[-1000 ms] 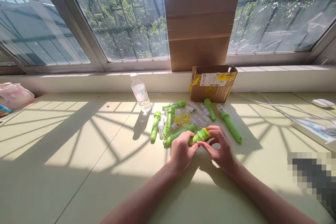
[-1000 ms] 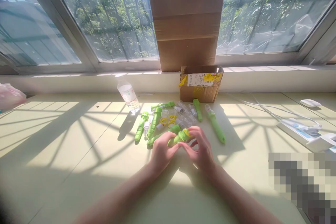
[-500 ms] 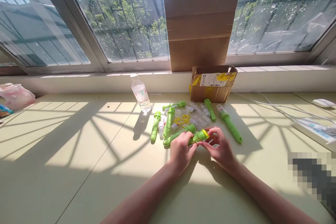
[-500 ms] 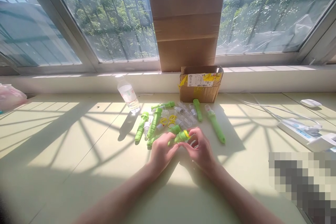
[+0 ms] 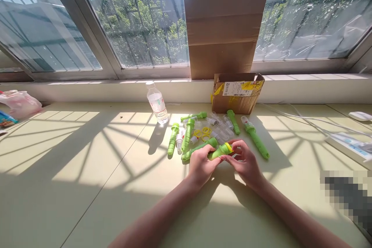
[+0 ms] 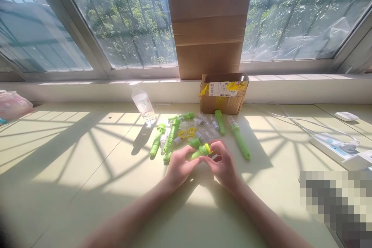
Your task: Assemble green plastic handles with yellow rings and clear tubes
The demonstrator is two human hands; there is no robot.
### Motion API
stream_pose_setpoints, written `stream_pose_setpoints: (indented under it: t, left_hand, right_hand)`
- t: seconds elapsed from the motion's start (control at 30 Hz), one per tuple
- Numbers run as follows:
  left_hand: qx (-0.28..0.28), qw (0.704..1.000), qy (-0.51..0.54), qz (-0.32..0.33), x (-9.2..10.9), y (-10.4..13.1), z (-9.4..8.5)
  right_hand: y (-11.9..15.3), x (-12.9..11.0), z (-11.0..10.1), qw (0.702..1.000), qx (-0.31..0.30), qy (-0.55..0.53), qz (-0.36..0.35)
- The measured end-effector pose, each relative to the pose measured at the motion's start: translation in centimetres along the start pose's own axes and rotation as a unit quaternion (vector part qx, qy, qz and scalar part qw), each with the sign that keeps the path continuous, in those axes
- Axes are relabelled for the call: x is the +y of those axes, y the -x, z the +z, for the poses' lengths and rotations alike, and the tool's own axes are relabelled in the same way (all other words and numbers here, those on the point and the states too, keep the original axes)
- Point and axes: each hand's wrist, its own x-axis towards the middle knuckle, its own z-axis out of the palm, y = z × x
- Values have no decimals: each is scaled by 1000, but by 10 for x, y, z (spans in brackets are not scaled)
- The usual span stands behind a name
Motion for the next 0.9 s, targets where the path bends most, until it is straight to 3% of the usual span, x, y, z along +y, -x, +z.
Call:
stream_pose_setpoints:
  t: [0.27,0.43,0.63,0.9]
  left_hand:
    - [-46,986,130,-97,15,-3,-5]
    - [-152,923,271,-228,21,-1,-6]
    - [-194,894,333,-226,12,-4,-12]
    - [-198,890,333,-242,14,-3,-13]
  right_hand:
    - [-3,0,2,999,23,-11,32]
    - [-2,-5,3,995,16,-55,87]
    - [1,-1,5,995,30,-53,83]
    - [1,2,7,995,61,-58,54]
